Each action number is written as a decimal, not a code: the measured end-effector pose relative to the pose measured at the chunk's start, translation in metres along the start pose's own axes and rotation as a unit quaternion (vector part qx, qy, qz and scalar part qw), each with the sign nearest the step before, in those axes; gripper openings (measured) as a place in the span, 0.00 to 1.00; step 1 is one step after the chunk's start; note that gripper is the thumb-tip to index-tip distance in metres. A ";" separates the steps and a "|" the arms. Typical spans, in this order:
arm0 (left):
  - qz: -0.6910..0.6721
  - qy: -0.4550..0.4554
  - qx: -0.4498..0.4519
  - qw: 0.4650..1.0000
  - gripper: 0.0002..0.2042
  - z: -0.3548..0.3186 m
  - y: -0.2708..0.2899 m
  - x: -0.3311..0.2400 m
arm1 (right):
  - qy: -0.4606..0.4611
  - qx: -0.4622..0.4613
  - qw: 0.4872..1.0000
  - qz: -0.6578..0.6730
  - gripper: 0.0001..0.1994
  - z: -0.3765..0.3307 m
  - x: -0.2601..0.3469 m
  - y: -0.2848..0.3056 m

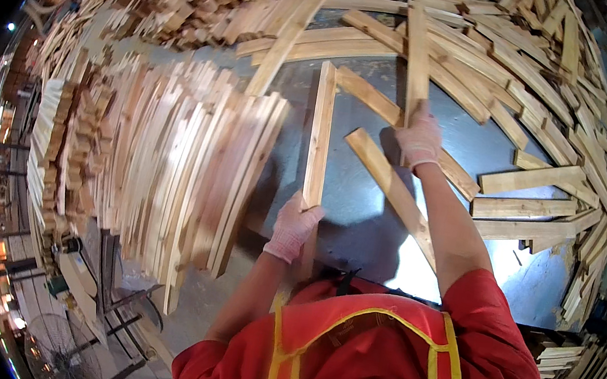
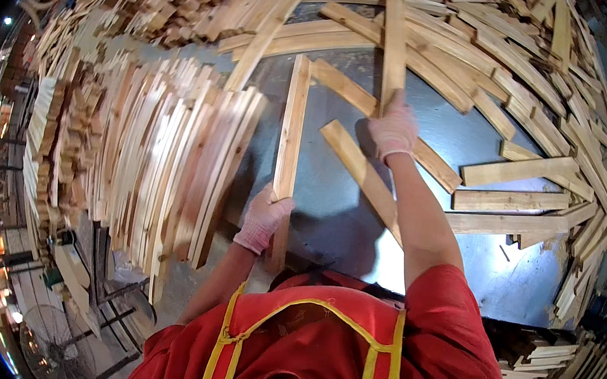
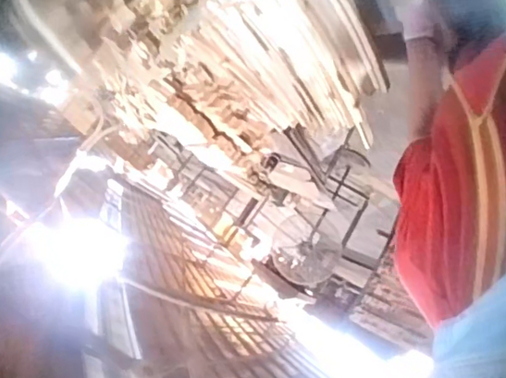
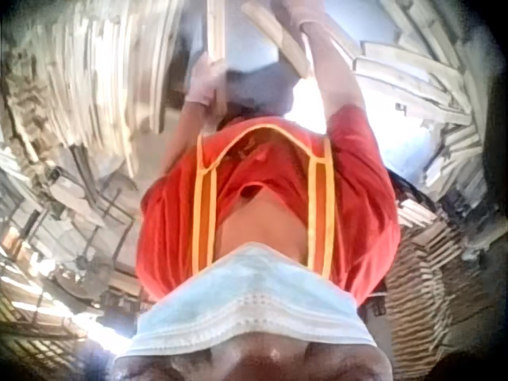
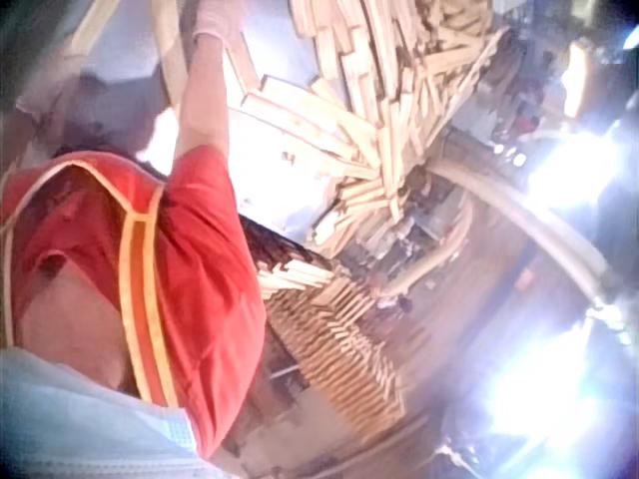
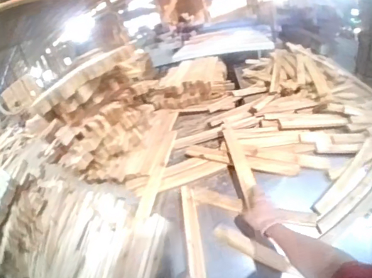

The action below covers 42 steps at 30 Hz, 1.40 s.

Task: The person picks up individual wooden planks from a large pile on a metal table and arranges them into a neat stack. The person repeatedly picks up planks, aligns them, and places them into a growing pile, occasionally adjusting the stack to maintain order.

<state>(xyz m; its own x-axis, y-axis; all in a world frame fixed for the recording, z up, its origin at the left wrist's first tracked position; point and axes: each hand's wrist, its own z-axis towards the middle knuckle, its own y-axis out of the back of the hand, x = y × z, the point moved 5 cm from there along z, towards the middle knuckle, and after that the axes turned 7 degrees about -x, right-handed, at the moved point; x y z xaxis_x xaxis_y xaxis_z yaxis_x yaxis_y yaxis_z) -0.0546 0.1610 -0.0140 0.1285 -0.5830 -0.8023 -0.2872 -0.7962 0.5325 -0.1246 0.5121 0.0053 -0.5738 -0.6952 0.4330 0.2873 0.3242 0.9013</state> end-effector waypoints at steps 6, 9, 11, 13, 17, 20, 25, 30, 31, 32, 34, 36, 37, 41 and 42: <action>0.486 -0.161 -0.214 0.832 0.34 -0.047 0.118 0.057 | -0.093 0.169 0.837 0.513 0.45 -0.163 0.029 -0.031; 0.457 -0.148 -0.195 0.855 0.33 -0.036 0.137 0.068 | -0.137 0.238 0.816 0.509 0.43 -0.269 0.056 -0.079; 0.355 -0.122 -0.091 0.922 0.31 -0.023 0.124 0.059 | -0.101 0.297 0.863 0.396 0.40 -0.315 0.090 -0.086; 0.356 -0.169 -0.066 0.917 0.33 -0.017 0.105 0.018 | -0.062 0.386 0.837 0.383 0.38 -0.346 0.111 -0.124; 0.460 -0.198 -0.081 0.862 0.38 0.003 0.099 0.016 | 0.217 0.581 0.751 0.228 0.28 -0.318 0.144 -0.110; 0.446 -0.228 -0.191 0.844 0.41 0.000 0.109 0.058 | 0.262 0.237 0.909 0.223 0.24 -0.217 0.100 -0.047; 0.448 -0.221 -0.198 0.843 0.41 -0.013 0.086 0.010 | 0.037 -0.005 0.988 -0.150 0.40 -0.068 -0.076 0.043; 0.230 -0.284 0.003 0.931 0.38 -0.033 0.000 -0.041 | 0.047 0.180 0.969 0.164 0.37 -0.055 -0.134 0.011; 0.095 -0.188 0.043 0.977 0.36 -0.039 -0.016 -0.037 | 0.004 0.266 0.915 0.304 0.36 -0.076 -0.106 0.015; -0.047 -0.092 0.081 0.991 0.33 -0.047 -0.035 -0.035 | -0.025 0.395 0.827 0.399 0.35 -0.103 -0.077 0.023; -0.293 0.088 0.158 0.939 0.27 -0.047 -0.059 -0.035 | -0.062 0.400 0.799 0.444 0.33 -0.156 -0.042 0.034; -0.488 0.260 0.216 0.804 0.20 -0.048 -0.075 -0.027 | 0.120 0.233 0.954 0.146 0.37 -0.161 -0.044 0.043; -0.429 0.236 0.197 0.849 0.18 -0.045 -0.076 -0.014 | 0.180 0.125 0.976 -0.009 0.40 -0.170 -0.042 0.056; -0.225 0.144 0.132 0.955 0.15 -0.044 -0.038 0.016 | 0.071 0.168 0.979 -0.089 0.45 -0.191 -0.103 0.021; -0.150 0.124 0.118 0.974 0.15 -0.048 -0.018 0.013 | 0.068 0.151 0.982 -0.086 0.45 -0.190 -0.110 0.016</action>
<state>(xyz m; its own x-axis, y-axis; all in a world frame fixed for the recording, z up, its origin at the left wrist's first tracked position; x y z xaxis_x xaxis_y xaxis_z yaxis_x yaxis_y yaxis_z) -0.0021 0.1595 -0.0210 0.4574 -0.3740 -0.8068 -0.4072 -0.8947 0.1839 0.0889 0.4724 -0.0305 -0.4798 -0.8295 0.2858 -0.0580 0.3550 0.9331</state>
